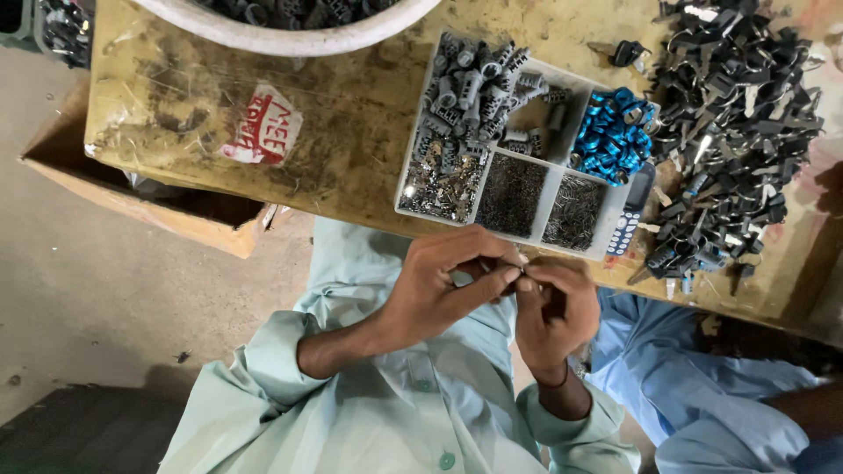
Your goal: The person sits at a workbench and assembles small electrical plug components by hand. They pick parts from a compartment tray, fit the pieces together between their fingers, and place finished assemblies onto the table or into the tray compartments, repeating the cycle.
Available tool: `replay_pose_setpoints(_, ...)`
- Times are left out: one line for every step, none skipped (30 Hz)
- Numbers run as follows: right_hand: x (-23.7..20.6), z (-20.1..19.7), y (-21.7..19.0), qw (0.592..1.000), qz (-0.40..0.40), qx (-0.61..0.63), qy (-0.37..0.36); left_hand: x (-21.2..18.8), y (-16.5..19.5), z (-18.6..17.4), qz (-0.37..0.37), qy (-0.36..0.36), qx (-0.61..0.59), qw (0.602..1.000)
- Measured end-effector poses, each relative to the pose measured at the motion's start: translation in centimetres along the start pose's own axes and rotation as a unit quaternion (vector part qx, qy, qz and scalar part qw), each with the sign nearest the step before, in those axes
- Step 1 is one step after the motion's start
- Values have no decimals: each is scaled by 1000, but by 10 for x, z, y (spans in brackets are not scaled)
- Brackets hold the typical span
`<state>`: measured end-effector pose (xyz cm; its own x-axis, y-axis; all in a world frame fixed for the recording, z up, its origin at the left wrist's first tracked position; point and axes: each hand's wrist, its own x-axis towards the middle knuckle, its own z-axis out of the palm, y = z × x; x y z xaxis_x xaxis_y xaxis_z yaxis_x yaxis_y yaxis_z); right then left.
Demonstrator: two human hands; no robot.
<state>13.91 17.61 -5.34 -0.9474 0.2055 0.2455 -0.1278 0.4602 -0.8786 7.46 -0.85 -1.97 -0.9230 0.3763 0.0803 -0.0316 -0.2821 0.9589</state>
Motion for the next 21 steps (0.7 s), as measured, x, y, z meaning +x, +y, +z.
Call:
replay_pose_setpoints(1, -2, 2, 999, -32, -23, -10, 1, -1, -3, -57, -13, -50, 997)
replay_pose_setpoints(3, -4, 4, 997, -64, -46, -21, 2, -3, -7, -114, -25, -101, 988)
replay_pose_setpoints(6, -6, 6, 991, -101, -76, -47, 1, -5, -10, -170, -38, -151, 973)
replay_pose_setpoints(10, -9, 6, 982, -138, -104, -72, 0, -6, -13, -136, -30, -76, 987)
replay_pose_setpoints(16, -10, 5, 971, -176, -133, -97, -1, -8, -17, -102, -21, 0, 995)
replay_pose_setpoints(21, -11, 3, 982, -130, -62, -125, -3, -10, -20, -67, -11, 76, 995)
replay_pose_setpoints(29, -13, -1, 985, -82, 8, -152, -4, -12, -23, -116, -34, -12, 993)
replay_pose_setpoints(37, -13, -7, 980, -32, 79, -179, -6, -14, -25, -163, -57, -100, 980)
replay_pose_setpoints(47, -14, -13, 982, -14, 32, -184, -6, -17, -27, -209, -82, -186, 957)
replay_pose_setpoints(59, -14, -19, 983, 5, -14, -186, -7, -19, -28, -208, -78, -187, 957)
replay_pose_setpoints(72, -13, -24, 981, 24, -61, -185, -8, -22, -28, -206, -76, -188, 957)
replay_pose_setpoints(86, -12, -28, 975, -37, -150, -162, -9, -24, -27, -205, -74, -189, 958)
replay_pose_setpoints(101, -8, -28, 957, -96, -237, -137, -9, -26, -26, -217, -69, -183, 956)
replay_pose_setpoints(115, 0, -25, 940, -113, -293, -130, -9, -28, -25, -230, -67, -177, 955)
replay_pose_setpoints(131, 8, -19, 921, -129, -347, -122, -8, -30, -23, -242, -64, -170, 953)
replay_pose_setpoints(147, 14, -12, 911, -164, -341, -165, -8, -31, -22, -235, -71, -162, 956)
replay_pose_setpoints(161, 18, -5, 898, -200, -333, -207, -7, -31, -21, -227, -78, -153, 959)
replay_pose_setpoints(173, 20, 0, 881, -225, -347, -227, -6, -30, -20, -218, -83, -145, 962)
replay_pose_setpoints(184, 21, 4, 863, -250, -362, -249, -6, -29, -21, -225, -86, -127, 962)
replay_pose_setpoints(191, 21, 5, 841, -276, -376, -272, -6, -27, -22, -230, -87, -112, 963)
replay_pose_setpoints(196, 18, 3, 847, -250, -375, -282, -6, -24, -23, -233, -85, -99, 964)
